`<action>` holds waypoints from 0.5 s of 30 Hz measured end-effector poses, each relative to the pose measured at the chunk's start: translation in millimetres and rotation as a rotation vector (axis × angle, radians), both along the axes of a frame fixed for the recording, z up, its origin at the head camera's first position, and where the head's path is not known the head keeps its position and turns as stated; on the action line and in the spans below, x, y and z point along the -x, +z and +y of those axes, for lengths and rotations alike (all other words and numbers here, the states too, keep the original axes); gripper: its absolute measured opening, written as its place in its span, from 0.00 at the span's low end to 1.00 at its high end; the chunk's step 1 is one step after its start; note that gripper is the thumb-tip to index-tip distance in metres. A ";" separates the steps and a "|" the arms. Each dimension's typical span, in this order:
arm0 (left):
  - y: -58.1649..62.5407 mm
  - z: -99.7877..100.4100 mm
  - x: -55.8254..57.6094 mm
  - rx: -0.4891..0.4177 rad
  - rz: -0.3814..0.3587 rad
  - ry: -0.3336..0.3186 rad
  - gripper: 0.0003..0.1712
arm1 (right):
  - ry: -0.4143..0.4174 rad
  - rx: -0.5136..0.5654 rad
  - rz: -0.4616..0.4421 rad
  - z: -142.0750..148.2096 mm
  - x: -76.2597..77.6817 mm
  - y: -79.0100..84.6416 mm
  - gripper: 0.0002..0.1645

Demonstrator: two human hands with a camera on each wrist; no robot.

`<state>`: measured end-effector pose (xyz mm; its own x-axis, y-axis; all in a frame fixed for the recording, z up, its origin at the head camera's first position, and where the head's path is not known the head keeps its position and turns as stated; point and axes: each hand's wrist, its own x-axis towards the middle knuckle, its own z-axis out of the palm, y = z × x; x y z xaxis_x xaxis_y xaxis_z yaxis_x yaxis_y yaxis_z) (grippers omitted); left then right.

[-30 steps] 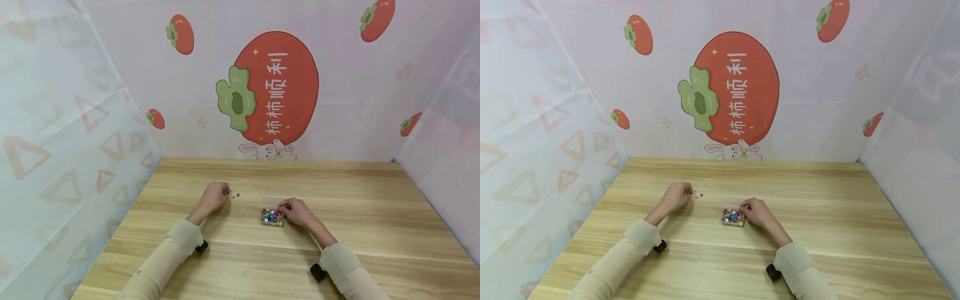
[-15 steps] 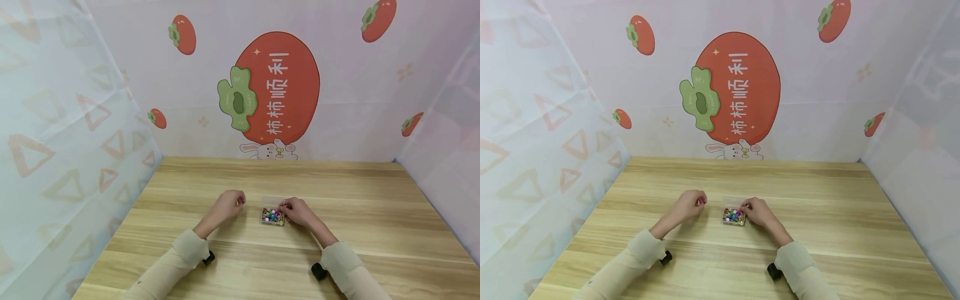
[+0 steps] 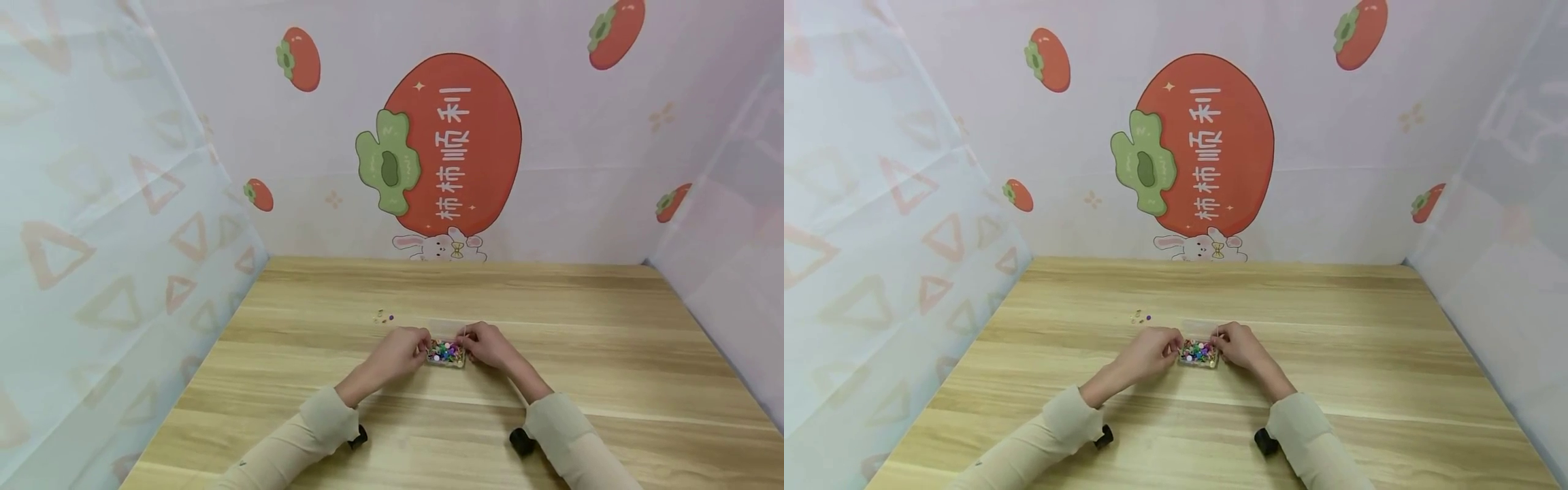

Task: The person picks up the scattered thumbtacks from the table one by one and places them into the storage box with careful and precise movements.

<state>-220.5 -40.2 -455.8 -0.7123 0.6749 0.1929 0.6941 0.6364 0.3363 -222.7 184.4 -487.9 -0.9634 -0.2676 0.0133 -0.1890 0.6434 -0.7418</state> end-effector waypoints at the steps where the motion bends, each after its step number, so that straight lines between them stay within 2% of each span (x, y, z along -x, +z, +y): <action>1: 0.8 2.4 -0.8 0.001 -0.001 -0.002 0.06 | 0.003 -0.001 0.002 -0.2 0.1 0.3 0.08; 8: 6.2 20.7 -2.3 0.001 0.032 -0.026 0.05 | 0.028 0.002 0.018 0.0 1.7 1.8 0.08; 15: 1.5 37.0 3.1 0.004 0.041 -0.044 0.04 | 0.021 0.016 -0.014 -0.5 1.7 -0.1 0.08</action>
<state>-223.6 -3.2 -454.3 -0.6732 0.7063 0.2187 0.7348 0.6062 0.3043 -224.4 183.9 -488.0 -0.9577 -0.2876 0.0041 -0.1918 0.6278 -0.7544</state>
